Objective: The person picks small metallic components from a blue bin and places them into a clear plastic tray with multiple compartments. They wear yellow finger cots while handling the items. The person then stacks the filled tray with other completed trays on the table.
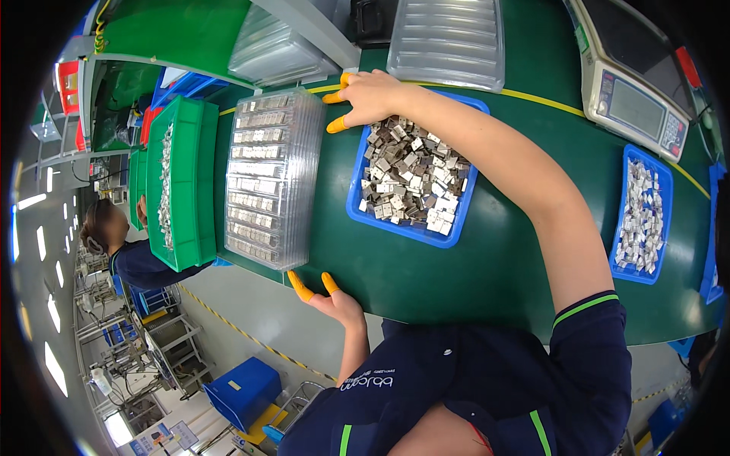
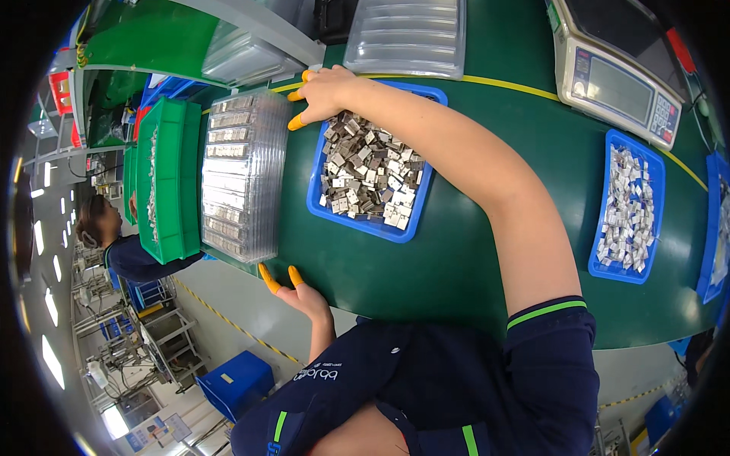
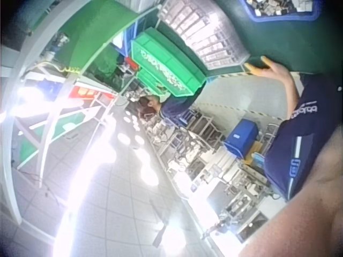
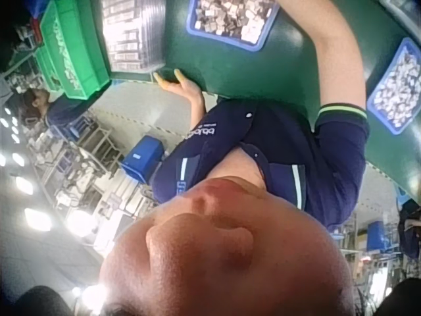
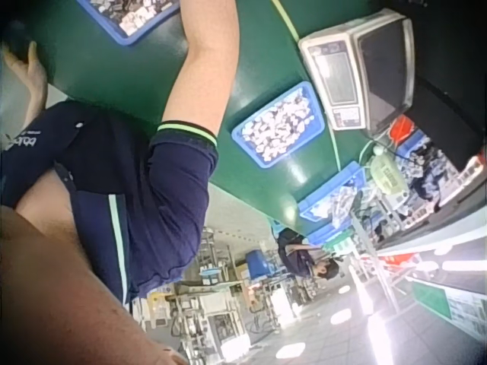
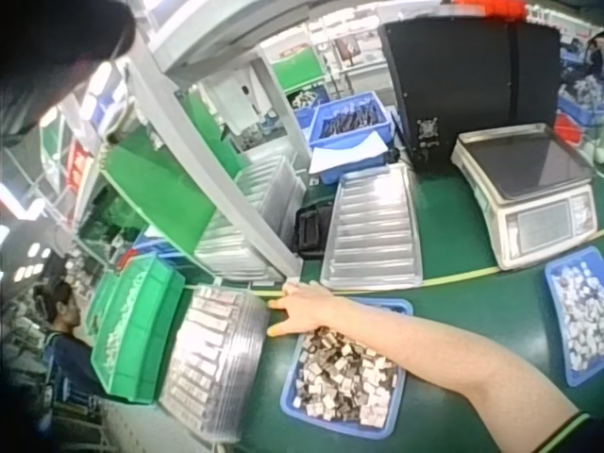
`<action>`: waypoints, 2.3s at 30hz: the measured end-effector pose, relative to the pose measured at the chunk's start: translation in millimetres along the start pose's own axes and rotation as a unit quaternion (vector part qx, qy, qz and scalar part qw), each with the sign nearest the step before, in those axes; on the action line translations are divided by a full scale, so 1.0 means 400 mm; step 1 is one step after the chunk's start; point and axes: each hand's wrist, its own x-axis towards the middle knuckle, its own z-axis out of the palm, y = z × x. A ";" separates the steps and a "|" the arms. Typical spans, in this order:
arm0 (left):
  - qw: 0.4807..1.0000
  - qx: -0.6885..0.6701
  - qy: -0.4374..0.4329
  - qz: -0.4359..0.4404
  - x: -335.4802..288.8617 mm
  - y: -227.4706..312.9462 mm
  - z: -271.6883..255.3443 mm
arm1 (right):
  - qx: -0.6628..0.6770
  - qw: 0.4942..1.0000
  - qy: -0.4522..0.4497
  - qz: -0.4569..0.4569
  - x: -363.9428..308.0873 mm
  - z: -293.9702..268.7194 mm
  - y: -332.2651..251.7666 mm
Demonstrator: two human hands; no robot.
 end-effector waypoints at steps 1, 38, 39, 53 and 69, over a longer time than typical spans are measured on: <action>1.000 -0.007 0.000 0.000 0.001 -0.005 0.000 | 0.004 1.000 -0.003 0.000 -0.005 -0.008 -0.003; 0.998 -0.050 0.007 -0.027 -0.001 0.019 0.003 | 0.031 0.999 -0.017 -0.007 -0.003 -0.020 0.004; 0.998 -0.050 0.009 -0.028 -0.001 0.021 0.004 | 0.033 0.999 -0.012 -0.008 -0.001 -0.015 0.007; 0.998 -0.062 0.011 -0.030 0.000 0.019 0.005 | 0.069 0.997 -0.004 -0.023 -0.009 -0.021 0.010; 0.998 0.052 -0.016 0.023 0.000 -0.018 -0.003 | 0.247 0.967 0.050 -0.025 0.008 -0.010 0.033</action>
